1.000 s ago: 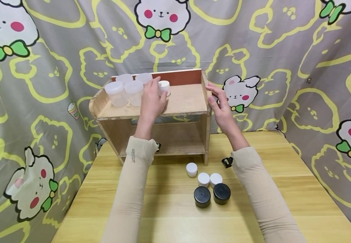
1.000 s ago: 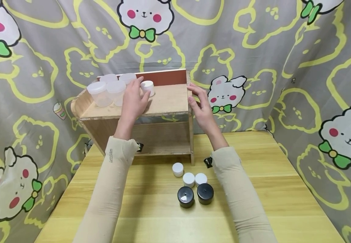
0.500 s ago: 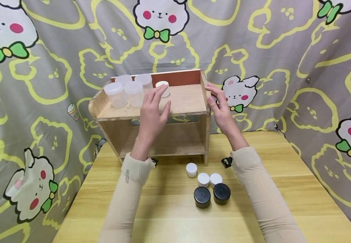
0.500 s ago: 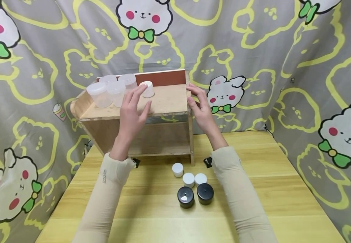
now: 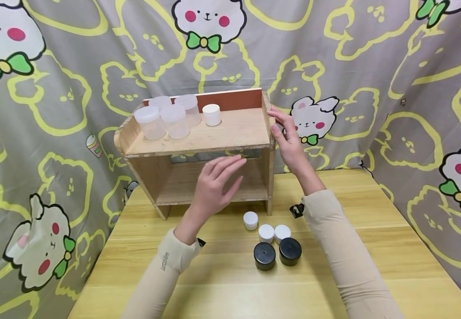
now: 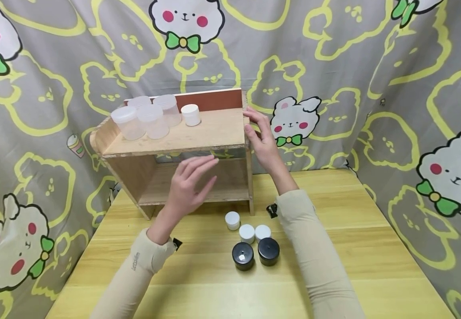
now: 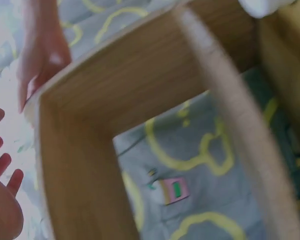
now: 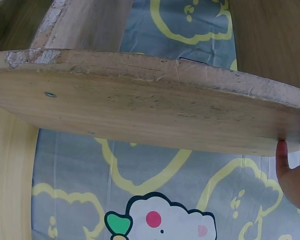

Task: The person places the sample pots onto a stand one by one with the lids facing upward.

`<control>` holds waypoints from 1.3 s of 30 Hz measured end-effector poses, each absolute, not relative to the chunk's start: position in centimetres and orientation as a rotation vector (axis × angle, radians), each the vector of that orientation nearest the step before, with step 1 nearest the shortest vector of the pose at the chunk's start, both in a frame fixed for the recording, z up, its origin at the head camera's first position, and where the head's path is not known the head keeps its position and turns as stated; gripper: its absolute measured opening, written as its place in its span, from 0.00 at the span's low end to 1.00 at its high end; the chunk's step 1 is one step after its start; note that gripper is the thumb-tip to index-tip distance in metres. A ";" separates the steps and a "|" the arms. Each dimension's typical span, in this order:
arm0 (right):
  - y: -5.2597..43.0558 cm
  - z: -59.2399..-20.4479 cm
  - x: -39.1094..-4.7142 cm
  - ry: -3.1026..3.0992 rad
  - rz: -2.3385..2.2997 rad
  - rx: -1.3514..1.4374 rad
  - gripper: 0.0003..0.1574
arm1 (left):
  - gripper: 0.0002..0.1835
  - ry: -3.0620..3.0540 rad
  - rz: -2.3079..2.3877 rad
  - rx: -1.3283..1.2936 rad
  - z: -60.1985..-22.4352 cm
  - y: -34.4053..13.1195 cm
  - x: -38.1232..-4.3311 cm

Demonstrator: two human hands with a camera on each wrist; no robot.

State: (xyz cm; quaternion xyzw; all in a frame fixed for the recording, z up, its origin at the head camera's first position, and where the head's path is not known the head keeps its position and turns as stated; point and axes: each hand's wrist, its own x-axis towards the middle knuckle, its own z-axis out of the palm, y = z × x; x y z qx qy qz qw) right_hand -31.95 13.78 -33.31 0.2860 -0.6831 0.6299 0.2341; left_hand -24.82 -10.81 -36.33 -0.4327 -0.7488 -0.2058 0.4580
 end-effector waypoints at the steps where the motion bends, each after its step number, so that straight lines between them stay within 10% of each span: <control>1: 13.8 -33.3 -32.0 -1.875 1.729 0.787 0.25 | 0.26 -1.864 -0.501 -1.086 -36.9 -10.8 -24.7; 39: 13.7 -33.2 -31.9 -1.892 1.733 0.777 0.25 | 0.32 -2.927 -0.627 -1.263 -50.0 -10.3 -25.4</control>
